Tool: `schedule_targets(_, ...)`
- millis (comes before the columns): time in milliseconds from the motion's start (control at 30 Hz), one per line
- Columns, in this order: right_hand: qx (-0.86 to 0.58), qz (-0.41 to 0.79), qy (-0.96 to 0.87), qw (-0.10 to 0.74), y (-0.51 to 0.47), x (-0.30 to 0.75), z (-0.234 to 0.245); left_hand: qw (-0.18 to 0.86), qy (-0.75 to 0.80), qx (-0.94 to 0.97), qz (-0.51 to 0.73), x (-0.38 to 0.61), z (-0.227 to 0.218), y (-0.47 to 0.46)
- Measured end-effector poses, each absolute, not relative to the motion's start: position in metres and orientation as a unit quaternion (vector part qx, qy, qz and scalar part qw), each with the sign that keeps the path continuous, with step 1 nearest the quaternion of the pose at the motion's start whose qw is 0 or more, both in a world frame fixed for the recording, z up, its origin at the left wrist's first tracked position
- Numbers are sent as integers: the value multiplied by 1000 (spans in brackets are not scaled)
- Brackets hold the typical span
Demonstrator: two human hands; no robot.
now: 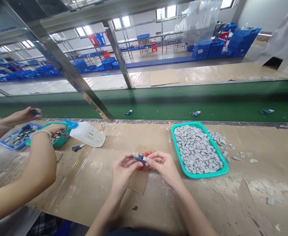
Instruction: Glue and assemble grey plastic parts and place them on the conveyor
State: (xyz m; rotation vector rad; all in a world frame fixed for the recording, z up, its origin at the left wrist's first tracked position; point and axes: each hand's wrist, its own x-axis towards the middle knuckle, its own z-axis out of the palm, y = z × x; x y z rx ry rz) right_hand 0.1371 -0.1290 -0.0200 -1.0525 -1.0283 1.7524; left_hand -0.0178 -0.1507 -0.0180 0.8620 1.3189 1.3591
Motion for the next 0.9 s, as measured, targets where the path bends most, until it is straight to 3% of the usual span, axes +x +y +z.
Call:
schedule_targets(300,-396,744,-395,365,-130,134,-32,541,537,378,526,-13,-22,-150)
schedule_targets(633,-394,731,-374,412,-131,132,-32,530,515,423,525,-16,-24,-145)
schedule_targets(900,-370,732,-373,433,-132,129,-26,601,457,389,527,-9,-19,-144)
